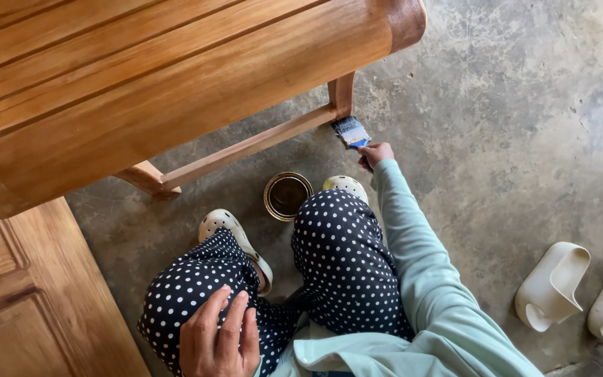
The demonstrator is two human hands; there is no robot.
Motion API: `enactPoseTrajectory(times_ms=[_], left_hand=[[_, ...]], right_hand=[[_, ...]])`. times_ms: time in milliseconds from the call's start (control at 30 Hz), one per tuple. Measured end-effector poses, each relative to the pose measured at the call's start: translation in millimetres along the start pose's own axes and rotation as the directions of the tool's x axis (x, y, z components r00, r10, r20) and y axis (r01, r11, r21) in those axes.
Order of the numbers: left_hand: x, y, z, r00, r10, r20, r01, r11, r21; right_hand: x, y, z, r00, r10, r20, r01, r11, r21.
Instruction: Staining a wooden chair using a paintbrush and sanding sealer lacquer.
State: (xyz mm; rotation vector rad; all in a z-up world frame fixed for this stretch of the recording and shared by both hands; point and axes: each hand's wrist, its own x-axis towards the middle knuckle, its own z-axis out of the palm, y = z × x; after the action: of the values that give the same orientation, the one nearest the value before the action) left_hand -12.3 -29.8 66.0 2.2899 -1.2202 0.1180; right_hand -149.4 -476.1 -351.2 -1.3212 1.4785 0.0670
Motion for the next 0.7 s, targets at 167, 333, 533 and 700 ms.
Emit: enactPoseTrajectory(times_ms=[167, 333, 533, 700], left_hand=[[-1, 0, 1, 1.000, 0.021, 0.007, -0.021, 1.000, -0.011], [-1, -1, 2, 1.000, 0.014, 0.025, -0.014, 1.000, -0.005], [-1, -4, 3, 1.000, 0.015, 0.017, -0.015, 1.000, 0.000], [1, -3, 5, 0.999, 0.022, 0.043, -0.021, 1.000, -0.018]], right_hand=[[-11, 0, -8, 0.998, 0.004, -0.063, -0.008, 0.998, -0.060], [2, -9, 2, 0.997, 0.035, -0.063, -0.044, 0.989, -0.144], [-17, -18, -2, 0.992, 0.013, -0.126, -0.032, 0.988, -0.150], [-15, -8, -8, 0.996, 0.014, -0.085, -0.027, 0.988, -0.149]])
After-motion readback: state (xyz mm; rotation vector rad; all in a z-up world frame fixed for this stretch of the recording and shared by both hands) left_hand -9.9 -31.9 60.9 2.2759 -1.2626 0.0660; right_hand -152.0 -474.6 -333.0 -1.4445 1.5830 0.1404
